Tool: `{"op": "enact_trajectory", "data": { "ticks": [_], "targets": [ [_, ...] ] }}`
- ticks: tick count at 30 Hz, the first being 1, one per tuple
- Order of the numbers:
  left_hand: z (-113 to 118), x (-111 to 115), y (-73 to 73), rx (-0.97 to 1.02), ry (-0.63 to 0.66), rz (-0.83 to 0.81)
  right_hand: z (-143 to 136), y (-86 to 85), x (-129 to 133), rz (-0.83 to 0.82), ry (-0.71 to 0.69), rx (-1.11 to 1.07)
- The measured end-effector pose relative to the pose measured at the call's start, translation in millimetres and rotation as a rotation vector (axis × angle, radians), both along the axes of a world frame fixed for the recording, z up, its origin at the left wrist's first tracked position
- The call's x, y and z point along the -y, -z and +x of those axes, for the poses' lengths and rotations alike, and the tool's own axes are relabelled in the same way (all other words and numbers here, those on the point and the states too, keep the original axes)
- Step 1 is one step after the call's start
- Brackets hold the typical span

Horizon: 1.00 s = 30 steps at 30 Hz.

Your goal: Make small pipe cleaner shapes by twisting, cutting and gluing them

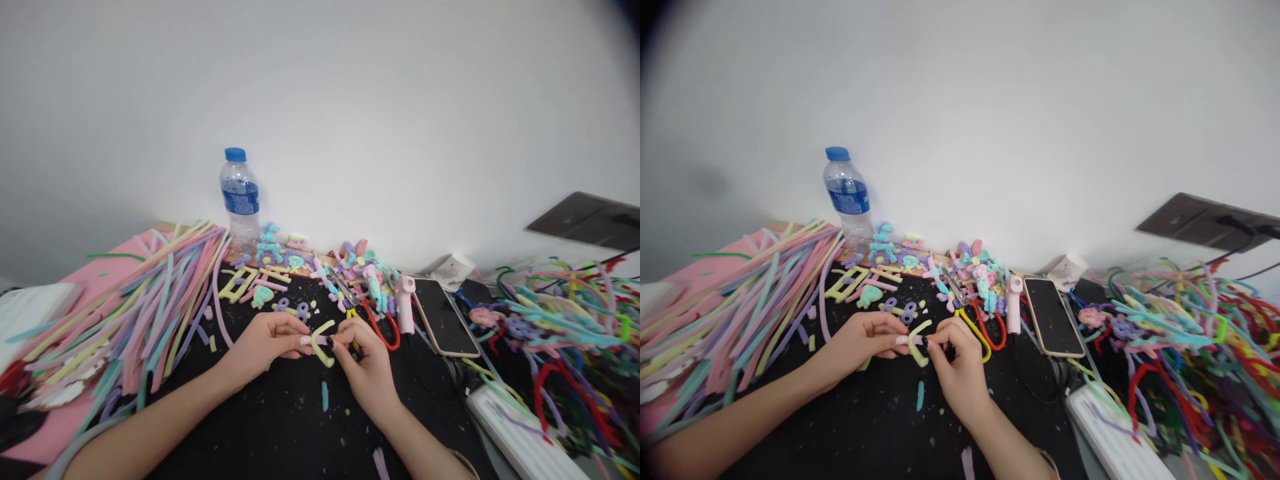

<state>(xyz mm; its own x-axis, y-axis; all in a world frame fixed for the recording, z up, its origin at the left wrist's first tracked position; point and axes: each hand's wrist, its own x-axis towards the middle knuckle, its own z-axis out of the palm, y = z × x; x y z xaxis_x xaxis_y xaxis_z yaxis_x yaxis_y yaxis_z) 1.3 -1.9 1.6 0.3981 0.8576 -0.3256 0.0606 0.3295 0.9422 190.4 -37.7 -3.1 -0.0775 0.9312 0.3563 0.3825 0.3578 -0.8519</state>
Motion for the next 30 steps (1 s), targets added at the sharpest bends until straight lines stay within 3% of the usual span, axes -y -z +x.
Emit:
{"op": "enact_trajectory", "data": {
  "ticks": [30],
  "targets": [
    [-1.2,0.8,-1.0,-0.007,0.012,0.020,-0.7,-0.6,0.2,-0.044,-0.047,-0.070]
  ]
}}
